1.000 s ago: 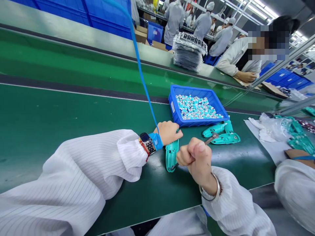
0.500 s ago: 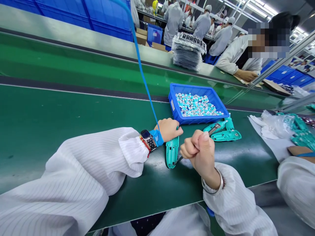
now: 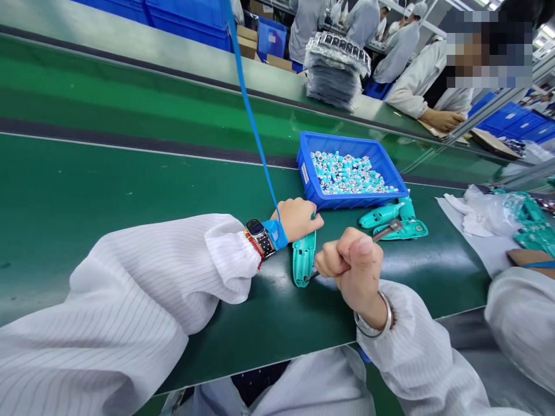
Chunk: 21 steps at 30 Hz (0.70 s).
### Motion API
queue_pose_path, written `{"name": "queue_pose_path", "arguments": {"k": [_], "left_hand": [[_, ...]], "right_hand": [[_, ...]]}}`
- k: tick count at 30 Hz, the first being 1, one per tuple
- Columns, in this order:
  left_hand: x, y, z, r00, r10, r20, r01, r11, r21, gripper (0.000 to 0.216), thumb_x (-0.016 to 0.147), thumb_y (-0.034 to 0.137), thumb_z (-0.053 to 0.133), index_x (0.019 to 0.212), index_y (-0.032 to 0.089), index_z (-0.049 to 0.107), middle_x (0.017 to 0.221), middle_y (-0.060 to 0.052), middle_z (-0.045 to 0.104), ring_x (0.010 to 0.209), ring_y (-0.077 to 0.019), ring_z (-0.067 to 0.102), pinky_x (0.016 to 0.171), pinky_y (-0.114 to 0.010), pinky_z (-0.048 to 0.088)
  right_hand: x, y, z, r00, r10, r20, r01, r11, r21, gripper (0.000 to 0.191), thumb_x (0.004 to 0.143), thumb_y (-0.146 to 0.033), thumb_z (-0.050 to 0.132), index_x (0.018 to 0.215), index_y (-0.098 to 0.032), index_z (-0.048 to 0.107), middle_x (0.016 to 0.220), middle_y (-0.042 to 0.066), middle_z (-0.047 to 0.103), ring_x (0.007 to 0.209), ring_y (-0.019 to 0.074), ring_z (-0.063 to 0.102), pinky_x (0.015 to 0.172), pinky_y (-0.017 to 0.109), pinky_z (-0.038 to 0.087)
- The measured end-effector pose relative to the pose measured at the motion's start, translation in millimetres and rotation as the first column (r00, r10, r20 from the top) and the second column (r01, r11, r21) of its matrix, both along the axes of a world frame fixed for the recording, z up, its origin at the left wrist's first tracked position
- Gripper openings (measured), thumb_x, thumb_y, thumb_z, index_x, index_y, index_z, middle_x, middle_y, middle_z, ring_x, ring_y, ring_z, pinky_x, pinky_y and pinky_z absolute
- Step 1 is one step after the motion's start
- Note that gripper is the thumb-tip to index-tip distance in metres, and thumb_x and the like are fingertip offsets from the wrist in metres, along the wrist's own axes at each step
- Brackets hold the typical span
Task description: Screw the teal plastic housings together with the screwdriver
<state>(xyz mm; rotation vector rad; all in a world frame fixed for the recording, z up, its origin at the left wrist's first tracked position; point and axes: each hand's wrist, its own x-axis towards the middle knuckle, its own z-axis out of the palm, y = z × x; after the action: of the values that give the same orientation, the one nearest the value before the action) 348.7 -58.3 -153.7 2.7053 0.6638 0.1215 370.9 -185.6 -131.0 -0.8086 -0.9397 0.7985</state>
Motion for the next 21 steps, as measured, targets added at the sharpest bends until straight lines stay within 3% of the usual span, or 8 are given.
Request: {"name": "queue_pose_path", "arguments": {"k": [6, 13, 21], "left_hand": [[-1, 1, 0.6, 1.000, 0.023, -0.018, -0.023, 1.000, -0.016, 0.038, 0.080, 0.039, 0.035, 0.084, 0.018, 0.067, 0.083, -0.010, 0.066, 0.084, -0.0286, 0.063, 0.064, -0.034, 0.041], [0, 2, 1.5, 0.999, 0.006, -0.032, -0.007, 1.000, -0.018, 0.039, 0.081, 0.041, 0.034, 0.085, 0.019, 0.067, 0.085, -0.010, 0.067, 0.084, -0.0281, 0.063, 0.064, -0.033, 0.041], [0, 1, 1.2, 1.000, 0.001, -0.022, -0.001, 1.000, -0.027, 0.039, 0.081, 0.041, 0.035, 0.084, 0.019, 0.067, 0.083, -0.010, 0.067, 0.083, -0.0284, 0.063, 0.064, -0.033, 0.041]], "right_hand": [[-2, 2, 0.2, 0.999, 0.016, 0.039, -0.017, 1.000, 0.004, 0.040, 0.088, -0.042, 0.043, 0.058, -0.020, 0.031, 0.046, -0.009, 0.016, 0.036, 0.0035, 0.014, 0.037, 0.017, 0.015], [3, -2, 2.5, 0.997, -0.058, -0.043, 0.055, 0.996, -0.077, 0.044, 0.088, -0.050, 0.037, 0.058, -0.020, 0.027, 0.046, -0.009, 0.013, 0.037, 0.0042, 0.009, 0.036, 0.016, 0.017], [-6, -3, -0.4, 1.000, 0.005, -0.026, -0.005, 1.000, -0.003, 0.042, 0.090, -0.046, 0.037, 0.059, -0.020, 0.030, 0.048, -0.008, 0.014, 0.037, 0.0040, 0.013, 0.038, 0.016, 0.017]]}}
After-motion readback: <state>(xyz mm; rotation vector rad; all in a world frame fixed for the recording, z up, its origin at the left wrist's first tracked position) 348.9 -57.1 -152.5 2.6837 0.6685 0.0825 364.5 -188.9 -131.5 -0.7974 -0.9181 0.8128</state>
